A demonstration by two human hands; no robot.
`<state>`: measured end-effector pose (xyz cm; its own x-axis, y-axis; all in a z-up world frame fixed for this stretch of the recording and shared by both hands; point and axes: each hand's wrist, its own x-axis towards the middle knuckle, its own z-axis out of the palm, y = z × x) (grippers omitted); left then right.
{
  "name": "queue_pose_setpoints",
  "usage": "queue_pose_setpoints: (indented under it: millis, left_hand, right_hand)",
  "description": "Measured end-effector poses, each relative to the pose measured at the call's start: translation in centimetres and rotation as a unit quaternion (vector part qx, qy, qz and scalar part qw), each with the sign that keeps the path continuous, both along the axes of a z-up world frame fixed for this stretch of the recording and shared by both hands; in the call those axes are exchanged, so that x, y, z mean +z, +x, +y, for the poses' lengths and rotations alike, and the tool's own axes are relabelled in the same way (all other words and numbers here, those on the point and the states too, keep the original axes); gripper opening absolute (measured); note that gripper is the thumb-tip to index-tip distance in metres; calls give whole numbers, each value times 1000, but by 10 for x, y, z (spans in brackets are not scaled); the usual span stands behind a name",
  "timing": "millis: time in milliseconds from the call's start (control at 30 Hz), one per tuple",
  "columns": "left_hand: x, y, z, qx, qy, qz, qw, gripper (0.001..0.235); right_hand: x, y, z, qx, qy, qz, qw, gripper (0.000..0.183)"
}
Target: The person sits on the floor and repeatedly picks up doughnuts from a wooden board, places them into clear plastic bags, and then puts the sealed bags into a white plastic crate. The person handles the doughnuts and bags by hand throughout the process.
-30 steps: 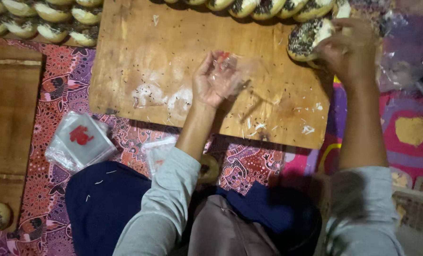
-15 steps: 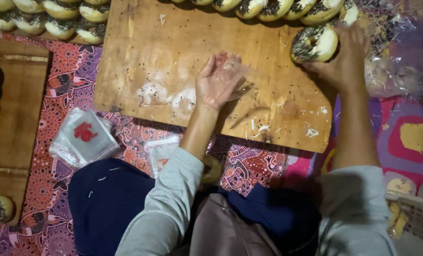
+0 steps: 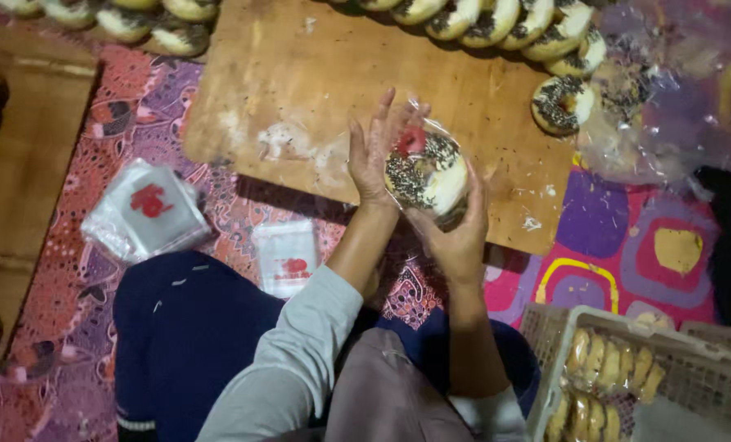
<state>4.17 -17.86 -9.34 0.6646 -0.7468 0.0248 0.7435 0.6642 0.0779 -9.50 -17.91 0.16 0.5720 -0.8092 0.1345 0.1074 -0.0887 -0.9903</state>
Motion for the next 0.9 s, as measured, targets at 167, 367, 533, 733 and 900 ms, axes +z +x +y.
queue_pose_setpoints:
  millis: [167, 367, 533, 733, 900]
  left_hand:
    - [19, -60, 39, -134, -4, 65, 989, 84]
    - [75, -99, 132, 218, 492, -511, 670, 110]
    - [100, -77, 181, 182, 436, -711, 520, 34]
    - [114, -20, 276, 296, 289, -823, 389, 56]
    - [93, -19, 398, 260, 469, -670, 513, 19]
  right_hand:
    - [-17, -8, 23, -112, -198, 69, 971, 78]
    - [-14, 1, 36, -170, -220, 103, 955, 75]
    - [-10, -5, 76, -130, -142, 135, 972, 66]
    - [-7, 11, 139, 111, -19, 17, 994, 60]
    - [18, 19, 219, 337, 76, 300, 889, 32]
